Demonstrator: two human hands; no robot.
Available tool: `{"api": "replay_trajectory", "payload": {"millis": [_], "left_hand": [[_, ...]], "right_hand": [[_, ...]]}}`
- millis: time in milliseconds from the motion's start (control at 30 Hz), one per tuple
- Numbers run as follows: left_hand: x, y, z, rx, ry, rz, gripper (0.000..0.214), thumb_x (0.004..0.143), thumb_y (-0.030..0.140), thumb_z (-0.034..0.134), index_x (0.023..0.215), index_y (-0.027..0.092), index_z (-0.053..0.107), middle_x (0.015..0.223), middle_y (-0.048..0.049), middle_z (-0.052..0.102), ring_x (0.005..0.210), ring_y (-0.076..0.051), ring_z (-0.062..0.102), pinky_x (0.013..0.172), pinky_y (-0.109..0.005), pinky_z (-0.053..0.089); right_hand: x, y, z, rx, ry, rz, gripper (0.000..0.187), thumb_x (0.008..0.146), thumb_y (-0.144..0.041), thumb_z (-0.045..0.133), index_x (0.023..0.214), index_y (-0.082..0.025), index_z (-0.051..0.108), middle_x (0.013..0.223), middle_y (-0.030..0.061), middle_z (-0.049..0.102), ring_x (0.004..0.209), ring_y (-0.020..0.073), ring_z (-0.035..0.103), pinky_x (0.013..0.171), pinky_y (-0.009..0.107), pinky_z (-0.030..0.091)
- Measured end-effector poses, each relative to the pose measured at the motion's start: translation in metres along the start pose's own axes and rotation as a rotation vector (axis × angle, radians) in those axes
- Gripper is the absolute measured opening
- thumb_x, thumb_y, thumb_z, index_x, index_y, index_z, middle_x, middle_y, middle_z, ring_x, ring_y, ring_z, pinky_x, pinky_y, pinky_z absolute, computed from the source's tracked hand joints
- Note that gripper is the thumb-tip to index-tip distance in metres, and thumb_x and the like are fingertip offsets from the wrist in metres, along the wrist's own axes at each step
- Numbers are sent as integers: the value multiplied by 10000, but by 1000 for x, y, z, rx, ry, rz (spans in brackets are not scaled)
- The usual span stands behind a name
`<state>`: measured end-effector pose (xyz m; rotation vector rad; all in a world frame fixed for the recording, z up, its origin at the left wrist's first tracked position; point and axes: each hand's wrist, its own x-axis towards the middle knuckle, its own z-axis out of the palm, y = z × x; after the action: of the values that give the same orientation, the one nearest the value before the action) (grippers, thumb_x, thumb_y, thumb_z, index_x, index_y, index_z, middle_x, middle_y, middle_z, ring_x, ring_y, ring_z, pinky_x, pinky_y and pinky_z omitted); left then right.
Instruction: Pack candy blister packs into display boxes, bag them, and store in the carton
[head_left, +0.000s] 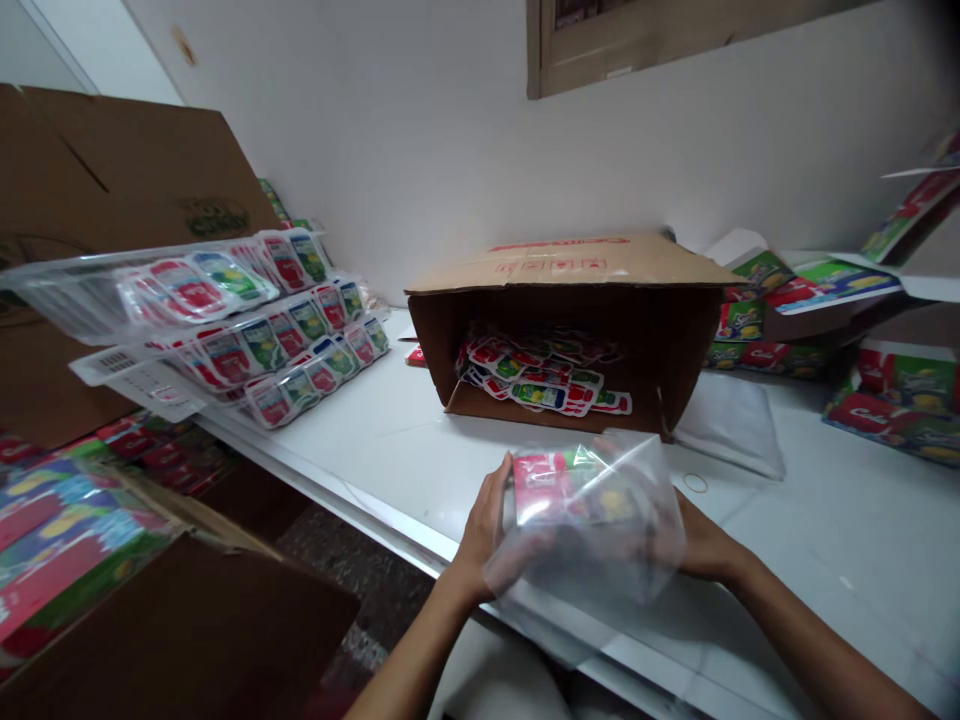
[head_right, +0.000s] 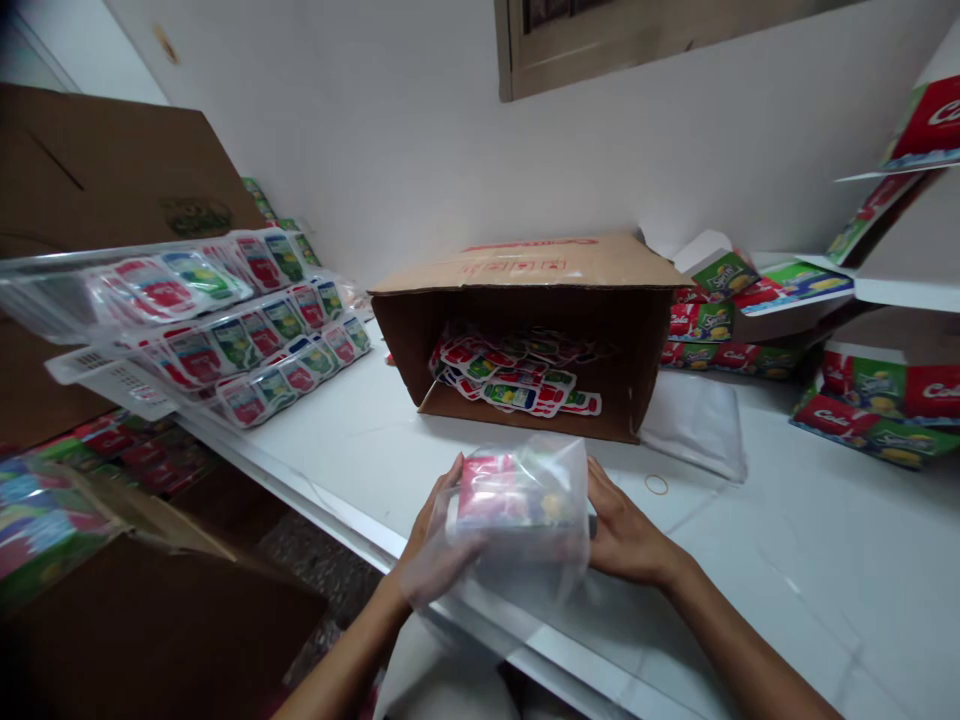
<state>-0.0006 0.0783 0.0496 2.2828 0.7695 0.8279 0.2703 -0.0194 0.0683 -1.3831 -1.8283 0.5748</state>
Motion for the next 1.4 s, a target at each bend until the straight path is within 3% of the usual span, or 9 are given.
{"api": "replay_trajectory", "payload": {"millis": [167,300,400,500,700,900,1033,1267,1400], "left_hand": [[6,-15,-1,-101,-102,-26,890,778,616,613,1480,181,281,1440,-174,406,1367,-367,350,1121,-520,319],[10,-17,6,-123,-34,75,866,791,707,518,1471,212,310,1482,-166,355,1388,-379,304,1117,-552,310],[14,-9,5,-79,44,80,939,784,681,561,1504,199,200,1489,-191,327,1384,-386,306,1102,-592,311],[20,2,0,-13,50,122,869,806,643,566,1480,189,257,1464,-193,365,1389,-378,297,1105,-600,301],[23,13,-6,53,64,161,758,830,608,564,1427,196,347,1461,-189,383,1359,-379,356,1061,-602,365],[21,12,-3,41,59,173,741,844,586,560,1431,183,352,1479,-195,359,1382,-380,324,1075,-601,354],[22,15,-2,58,86,190,789,844,622,530,1465,201,287,1467,-195,372,1366,-367,355,1070,-602,366],[23,10,-1,81,110,266,850,798,508,664,1486,231,249,1475,-176,378,1361,-370,365,1061,-601,384],[24,13,-4,61,47,255,904,769,440,714,1494,224,220,1491,-181,351,1377,-366,343,1089,-595,353]], "right_hand": [[-9,12,2,-60,30,-46,750,818,-450,660,1471,-292,327,1512,101,353,1387,330,326,1118,496,319],[-10,-3,-7,-70,129,-40,524,909,-398,548,1411,-303,433,1475,86,417,1359,299,383,1083,456,377],[-4,-21,-9,-73,188,-38,393,927,-404,513,1299,-284,564,1397,87,496,1289,292,459,1041,427,427],[-1,-34,-7,-76,266,-12,346,936,-403,503,1251,-297,600,1292,71,579,1199,273,527,992,396,462],[-5,-49,-9,204,211,209,495,969,-424,436,1449,-323,366,1288,51,602,1182,242,556,958,361,484],[3,-58,-16,682,201,309,558,942,-469,454,1447,-285,304,1093,88,697,1015,255,652,886,433,511],[7,-66,-15,932,207,341,548,881,-412,561,1373,-259,375,1056,100,697,897,247,681,784,387,533],[-11,-44,-9,925,384,484,588,683,-349,789,1203,-261,528,881,62,710,637,199,656,561,301,531],[-18,-24,2,936,524,500,462,611,-365,833,1024,-246,665,735,19,693,630,181,643,574,272,540]]}}
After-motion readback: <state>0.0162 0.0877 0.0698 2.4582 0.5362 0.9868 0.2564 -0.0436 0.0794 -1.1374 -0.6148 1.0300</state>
